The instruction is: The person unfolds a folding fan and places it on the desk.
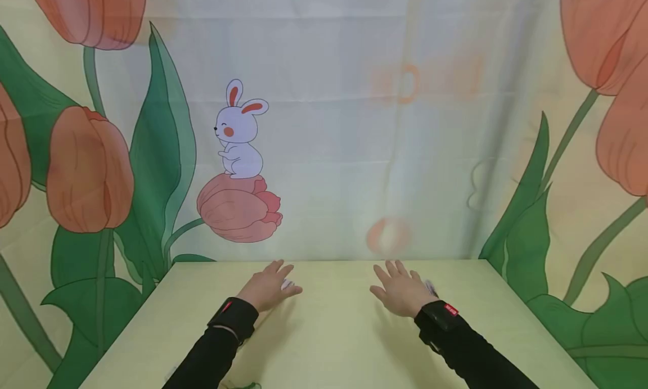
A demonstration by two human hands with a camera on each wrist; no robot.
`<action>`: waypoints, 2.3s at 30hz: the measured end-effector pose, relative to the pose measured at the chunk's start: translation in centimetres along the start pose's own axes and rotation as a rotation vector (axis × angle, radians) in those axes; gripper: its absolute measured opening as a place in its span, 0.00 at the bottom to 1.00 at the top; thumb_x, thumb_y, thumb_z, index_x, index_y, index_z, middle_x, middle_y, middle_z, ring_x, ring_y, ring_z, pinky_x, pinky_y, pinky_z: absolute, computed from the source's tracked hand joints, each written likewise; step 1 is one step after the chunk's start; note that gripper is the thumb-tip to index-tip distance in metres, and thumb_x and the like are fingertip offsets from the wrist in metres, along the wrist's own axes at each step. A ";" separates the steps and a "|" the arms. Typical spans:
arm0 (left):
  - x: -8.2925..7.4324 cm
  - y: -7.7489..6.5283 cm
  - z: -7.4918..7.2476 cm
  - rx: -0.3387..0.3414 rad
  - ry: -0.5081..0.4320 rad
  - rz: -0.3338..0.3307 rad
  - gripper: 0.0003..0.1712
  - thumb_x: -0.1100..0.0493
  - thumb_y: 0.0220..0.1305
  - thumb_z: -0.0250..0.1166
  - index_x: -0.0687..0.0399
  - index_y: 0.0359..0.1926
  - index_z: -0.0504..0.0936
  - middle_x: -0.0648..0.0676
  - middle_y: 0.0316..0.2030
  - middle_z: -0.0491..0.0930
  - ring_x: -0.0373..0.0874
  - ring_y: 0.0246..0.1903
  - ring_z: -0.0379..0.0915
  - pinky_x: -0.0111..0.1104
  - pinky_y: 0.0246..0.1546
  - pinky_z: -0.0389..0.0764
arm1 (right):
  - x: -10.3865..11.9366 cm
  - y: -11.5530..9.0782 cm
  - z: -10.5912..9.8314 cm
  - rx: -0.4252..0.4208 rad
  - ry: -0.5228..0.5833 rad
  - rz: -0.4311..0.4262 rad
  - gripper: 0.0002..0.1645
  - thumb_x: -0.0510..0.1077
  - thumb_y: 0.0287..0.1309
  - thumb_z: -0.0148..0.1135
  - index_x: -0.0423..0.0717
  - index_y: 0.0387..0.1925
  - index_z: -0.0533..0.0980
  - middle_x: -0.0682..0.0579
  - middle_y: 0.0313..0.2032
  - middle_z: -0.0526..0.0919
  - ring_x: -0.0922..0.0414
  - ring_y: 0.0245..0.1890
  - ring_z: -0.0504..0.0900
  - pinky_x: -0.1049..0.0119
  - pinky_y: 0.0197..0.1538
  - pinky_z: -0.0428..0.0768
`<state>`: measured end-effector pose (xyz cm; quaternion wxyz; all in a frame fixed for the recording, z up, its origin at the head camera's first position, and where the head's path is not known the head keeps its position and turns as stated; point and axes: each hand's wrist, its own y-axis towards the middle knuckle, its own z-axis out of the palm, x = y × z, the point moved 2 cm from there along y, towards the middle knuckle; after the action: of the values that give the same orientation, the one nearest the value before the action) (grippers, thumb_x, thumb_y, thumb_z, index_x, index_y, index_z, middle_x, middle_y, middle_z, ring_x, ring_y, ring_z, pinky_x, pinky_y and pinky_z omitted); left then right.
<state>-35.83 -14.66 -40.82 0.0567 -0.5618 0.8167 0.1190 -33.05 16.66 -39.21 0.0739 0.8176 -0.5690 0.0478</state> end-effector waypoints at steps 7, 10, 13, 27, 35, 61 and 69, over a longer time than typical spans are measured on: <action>0.8 -1.6 1.1 0.047 -0.032 0.049 0.38 0.37 0.65 0.60 0.57 0.66 0.71 0.65 0.66 0.65 0.61 0.63 0.64 0.55 0.59 0.67 | 1.6 -0.5 2.0 0.027 0.000 -0.047 0.35 0.59 0.72 0.47 0.43 0.71 0.62 0.36 0.70 0.60 0.38 0.71 0.53 0.35 0.65 0.54; 1.4 -2.6 1.4 0.075 -0.050 0.063 0.36 0.39 0.65 0.62 0.56 0.66 0.72 0.65 0.64 0.67 0.61 0.62 0.66 0.55 0.59 0.67 | 2.6 -0.8 2.7 0.039 -0.005 -0.072 0.36 0.60 0.72 0.46 0.43 0.71 0.62 0.36 0.69 0.62 0.38 0.71 0.55 0.35 0.64 0.56; 1.9 -3.7 1.6 0.090 -0.063 0.101 0.36 0.40 0.64 0.63 0.57 0.65 0.73 0.65 0.62 0.70 0.61 0.60 0.69 0.55 0.57 0.69 | 3.6 -1.0 3.3 0.052 -0.008 -0.102 0.36 0.60 0.72 0.47 0.44 0.71 0.63 0.36 0.68 0.63 0.37 0.70 0.57 0.35 0.64 0.58; 3.7 -9.5 1.7 0.263 -0.123 0.110 0.42 0.35 0.49 0.71 0.58 0.59 0.78 0.58 0.56 0.75 0.56 0.54 0.73 0.52 0.53 0.74 | 10.5 -2.5 6.0 0.121 -0.069 -0.256 0.35 0.64 0.71 0.45 0.50 0.69 0.66 0.41 0.65 0.71 0.42 0.65 0.67 0.40 0.59 0.69; 5.1 -12.5 1.5 0.302 -0.105 0.030 0.42 0.31 0.45 0.69 0.55 0.54 0.80 0.55 0.49 0.79 0.51 0.46 0.76 0.51 0.47 0.77 | 14.0 -2.7 7.9 0.148 -0.077 -0.342 0.34 0.66 0.69 0.48 0.55 0.68 0.67 0.48 0.62 0.75 0.48 0.62 0.72 0.44 0.55 0.73; 6.1 -15.7 2.9 0.334 0.001 0.160 0.22 0.44 0.56 0.71 0.48 0.48 0.83 0.43 0.40 0.79 0.39 0.39 0.76 0.41 0.42 0.79 | 23.8 -2.0 12.4 0.206 -0.146 -0.535 0.33 0.73 0.64 0.46 0.66 0.64 0.68 0.61 0.47 0.77 0.61 0.47 0.75 0.56 0.48 0.78; 6.6 -15.8 2.9 0.302 0.062 0.184 0.12 0.51 0.55 0.72 0.47 0.41 0.86 0.39 0.33 0.79 0.35 0.34 0.74 0.42 0.40 0.76 | 25.5 -1.4 13.4 0.179 -0.179 -0.442 0.27 0.72 0.57 0.57 0.63 0.51 0.75 0.62 0.37 0.75 0.63 0.38 0.71 0.61 0.43 0.76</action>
<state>-23.60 -25.28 -47.14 0.1042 -0.4733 0.8745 -0.0179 -22.98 -8.77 -48.37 -0.0409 0.9264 -0.3743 0.0083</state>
